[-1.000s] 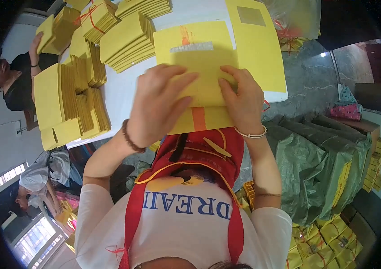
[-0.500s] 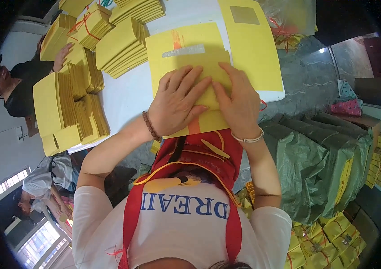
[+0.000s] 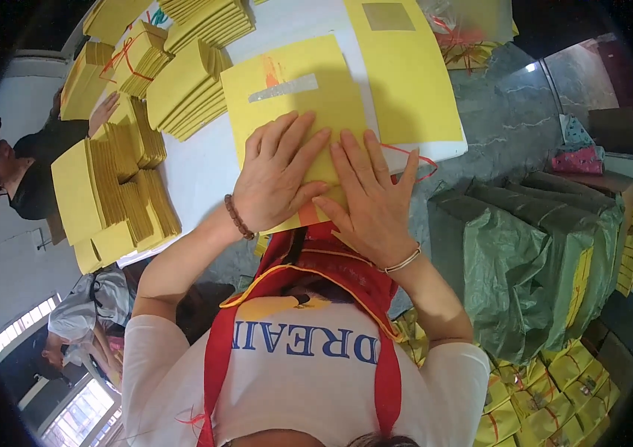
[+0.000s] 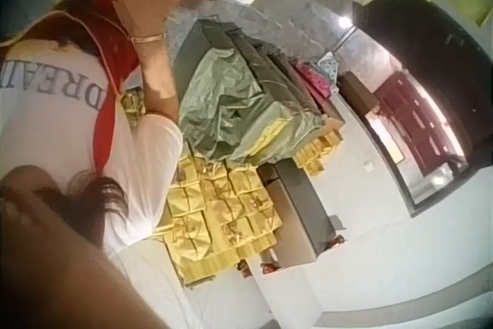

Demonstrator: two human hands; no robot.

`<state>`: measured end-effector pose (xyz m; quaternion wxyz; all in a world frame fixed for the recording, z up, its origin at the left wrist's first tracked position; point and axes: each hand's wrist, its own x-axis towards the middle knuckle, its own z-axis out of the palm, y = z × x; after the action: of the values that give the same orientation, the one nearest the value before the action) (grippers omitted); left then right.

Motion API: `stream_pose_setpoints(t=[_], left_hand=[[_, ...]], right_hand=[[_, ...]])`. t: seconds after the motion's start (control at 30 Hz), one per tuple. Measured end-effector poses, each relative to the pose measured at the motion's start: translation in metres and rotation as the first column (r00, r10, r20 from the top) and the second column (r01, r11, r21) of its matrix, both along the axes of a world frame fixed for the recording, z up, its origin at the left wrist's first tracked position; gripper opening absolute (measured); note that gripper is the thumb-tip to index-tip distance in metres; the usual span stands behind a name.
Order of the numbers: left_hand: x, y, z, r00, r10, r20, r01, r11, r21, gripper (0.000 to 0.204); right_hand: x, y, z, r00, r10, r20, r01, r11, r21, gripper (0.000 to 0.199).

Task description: Folding and organizing stacks of yellow paper sheets with foil centers at a workbench.

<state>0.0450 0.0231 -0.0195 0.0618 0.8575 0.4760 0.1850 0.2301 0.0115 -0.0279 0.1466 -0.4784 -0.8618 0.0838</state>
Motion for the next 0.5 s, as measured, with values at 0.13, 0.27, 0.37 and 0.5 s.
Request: stream_pose_setpoints(t=[0.13, 0.27, 0.37, 0.5], left_hand=[[-0.001, -0.001, 0.0, 1.0, 0.002, 0.005, -0.002, 0.999, -0.045, 0.067], [-0.001, -0.001, 0.001, 1.0, 0.002, 0.024, -0.001, 1.0, -0.024, 0.067], [-0.003, 0.0, 0.0, 0.993, 0.01, 0.122, -0.006, 0.999, -0.034, 0.067], [-0.017, 0.008, 0.001, 0.965, -0.07, 0.252, 0.089, 0.994, -0.066, 0.067]], right_hand=[[0.001, -0.001, -0.003, 1.0, 0.012, 0.024, -0.011, 1.0, -0.004, 0.065], [0.003, -0.001, -0.003, 0.999, 0.024, 0.022, -0.024, 1.0, 0.005, 0.06], [0.008, 0.001, -0.001, 0.997, 0.076, 0.009, -0.076, 0.996, -0.038, 0.054], [0.014, 0.007, -0.002, 0.975, 0.159, -0.155, -0.186, 0.967, -0.177, 0.052]])
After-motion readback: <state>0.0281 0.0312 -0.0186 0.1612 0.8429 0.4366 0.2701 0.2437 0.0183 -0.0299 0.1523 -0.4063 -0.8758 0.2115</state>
